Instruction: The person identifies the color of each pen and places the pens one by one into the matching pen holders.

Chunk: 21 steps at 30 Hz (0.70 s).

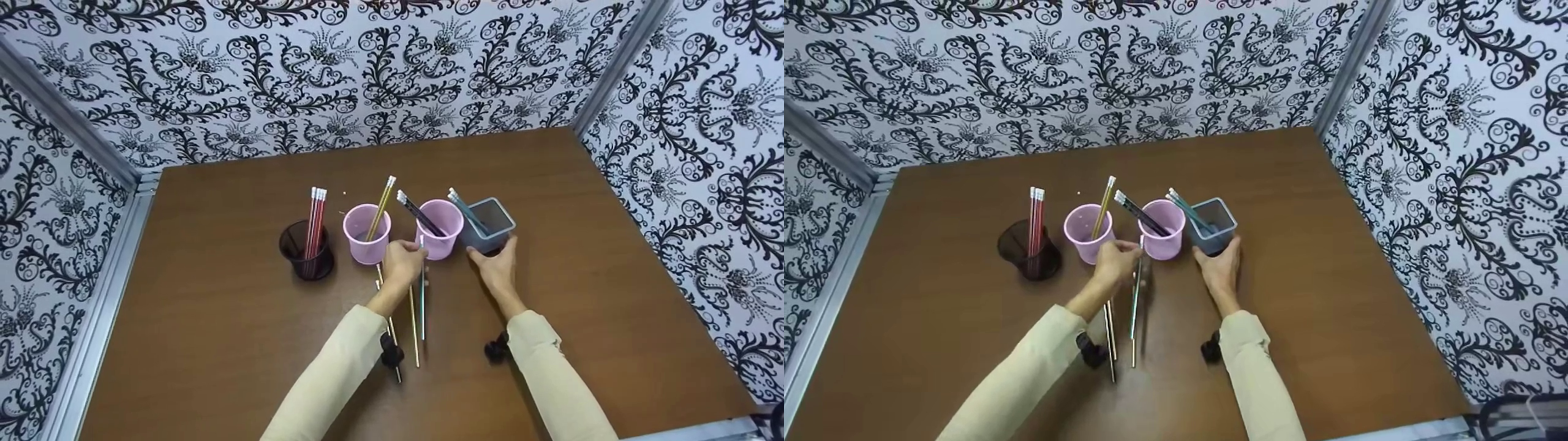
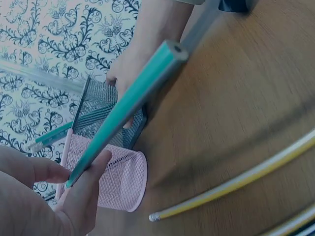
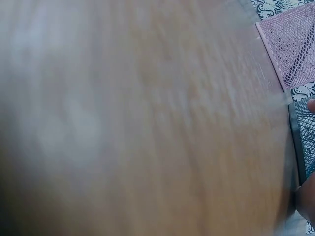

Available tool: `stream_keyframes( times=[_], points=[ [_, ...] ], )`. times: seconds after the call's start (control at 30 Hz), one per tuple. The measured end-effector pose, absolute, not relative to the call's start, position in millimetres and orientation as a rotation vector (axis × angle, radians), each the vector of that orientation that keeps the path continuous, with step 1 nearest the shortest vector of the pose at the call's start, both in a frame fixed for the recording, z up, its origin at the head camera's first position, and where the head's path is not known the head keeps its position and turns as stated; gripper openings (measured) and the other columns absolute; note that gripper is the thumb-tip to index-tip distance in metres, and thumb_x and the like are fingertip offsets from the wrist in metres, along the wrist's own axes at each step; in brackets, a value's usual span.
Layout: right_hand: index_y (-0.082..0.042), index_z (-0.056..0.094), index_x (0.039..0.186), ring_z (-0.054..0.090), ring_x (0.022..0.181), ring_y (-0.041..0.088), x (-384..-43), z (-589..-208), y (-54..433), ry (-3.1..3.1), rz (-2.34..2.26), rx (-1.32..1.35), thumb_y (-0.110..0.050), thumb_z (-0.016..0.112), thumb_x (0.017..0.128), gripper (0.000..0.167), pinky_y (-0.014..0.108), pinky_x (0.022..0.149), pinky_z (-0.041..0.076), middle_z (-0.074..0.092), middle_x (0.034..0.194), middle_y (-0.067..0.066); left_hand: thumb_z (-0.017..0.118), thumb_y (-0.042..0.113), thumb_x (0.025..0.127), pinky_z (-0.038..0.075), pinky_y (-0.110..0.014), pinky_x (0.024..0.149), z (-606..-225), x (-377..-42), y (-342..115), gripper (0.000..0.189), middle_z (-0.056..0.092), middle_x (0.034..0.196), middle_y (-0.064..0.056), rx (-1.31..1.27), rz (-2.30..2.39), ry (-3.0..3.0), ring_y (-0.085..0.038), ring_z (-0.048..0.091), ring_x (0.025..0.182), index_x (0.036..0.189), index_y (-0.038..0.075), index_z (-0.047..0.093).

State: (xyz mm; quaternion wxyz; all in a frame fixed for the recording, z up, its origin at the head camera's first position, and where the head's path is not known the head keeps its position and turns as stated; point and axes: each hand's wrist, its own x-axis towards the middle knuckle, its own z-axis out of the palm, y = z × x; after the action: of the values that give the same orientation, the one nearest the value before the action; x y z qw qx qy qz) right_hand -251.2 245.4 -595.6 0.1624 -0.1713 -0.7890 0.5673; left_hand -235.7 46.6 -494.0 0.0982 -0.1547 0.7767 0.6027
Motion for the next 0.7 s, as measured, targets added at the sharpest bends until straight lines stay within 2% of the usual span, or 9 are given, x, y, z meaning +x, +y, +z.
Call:
stream_keyframes(
  times=[0.07, 0.17, 0.33, 0.53, 0.7],
  points=[
    [-0.002, 0.031, 0.143, 0.045, 0.135, 0.032, -250.5, -597.3, 246.0, -2.259, 1.614, -0.500, -0.016, 0.084, 0.078, 0.085, 0.041, 0.118, 0.033, 0.049, 0.142, 0.021, 0.067, 0.007, 0.087, 0.055, -0.029, 0.043, -493.1, -233.5, 43.0, 0.018, 0.076, 0.089, -0.020, -0.447, 1.747, 2.371, -0.024, 0.071, 0.054, 0.103, -0.001, 0.070],
    [-0.004, 0.031, 0.144, 0.045, 0.135, 0.031, -249.5, -598.6, 246.8, -2.263, 1.608, -0.520, -0.017, 0.083, 0.078, 0.085, 0.041, 0.117, 0.033, 0.049, 0.143, 0.021, 0.066, 0.010, 0.086, 0.059, -0.029, 0.056, -489.0, -229.1, 38.6, 0.023, 0.078, 0.089, -0.014, -0.411, 1.682, 2.518, -0.018, 0.070, 0.055, 0.107, 0.001, 0.072],
    [-0.002, 0.031, 0.144, 0.045, 0.136, 0.033, -250.0, -598.7, 246.6, -2.250, 1.598, -0.522, -0.015, 0.083, 0.077, 0.086, 0.042, 0.118, 0.032, 0.049, 0.144, 0.022, 0.068, 0.012, 0.084, 0.056, -0.034, 0.074, -475.9, -222.1, 36.7, 0.025, 0.079, 0.090, -0.005, -0.288, 1.577, 2.730, -0.018, 0.072, 0.080, 0.107, 0.008, 0.074],
    [-0.002, 0.030, 0.145, 0.045, 0.137, 0.033, -250.0, -596.2, 244.7, -2.244, 1.607, -0.538, -0.015, 0.084, 0.077, 0.087, 0.043, 0.120, 0.031, 0.047, 0.145, 0.023, 0.068, 0.013, 0.084, 0.055, -0.035, 0.076, -449.7, -229.8, 40.4, 0.021, 0.078, 0.090, -0.002, -0.106, 1.570, 2.834, -0.019, 0.072, 0.085, 0.104, 0.011, 0.073],
    [-0.002, 0.031, 0.144, 0.044, 0.136, 0.033, -250.6, -595.8, 242.5, -2.219, 1.634, -0.528, -0.013, 0.084, 0.076, 0.087, 0.042, 0.120, 0.031, 0.047, 0.145, 0.023, 0.065, 0.009, 0.086, 0.054, -0.035, 0.077, -427.8, -243.6, 44.5, 0.026, 0.076, 0.092, -0.005, 0.058, 1.653, 2.856, -0.021, 0.071, 0.085, 0.112, 0.009, 0.068]
  ],
)
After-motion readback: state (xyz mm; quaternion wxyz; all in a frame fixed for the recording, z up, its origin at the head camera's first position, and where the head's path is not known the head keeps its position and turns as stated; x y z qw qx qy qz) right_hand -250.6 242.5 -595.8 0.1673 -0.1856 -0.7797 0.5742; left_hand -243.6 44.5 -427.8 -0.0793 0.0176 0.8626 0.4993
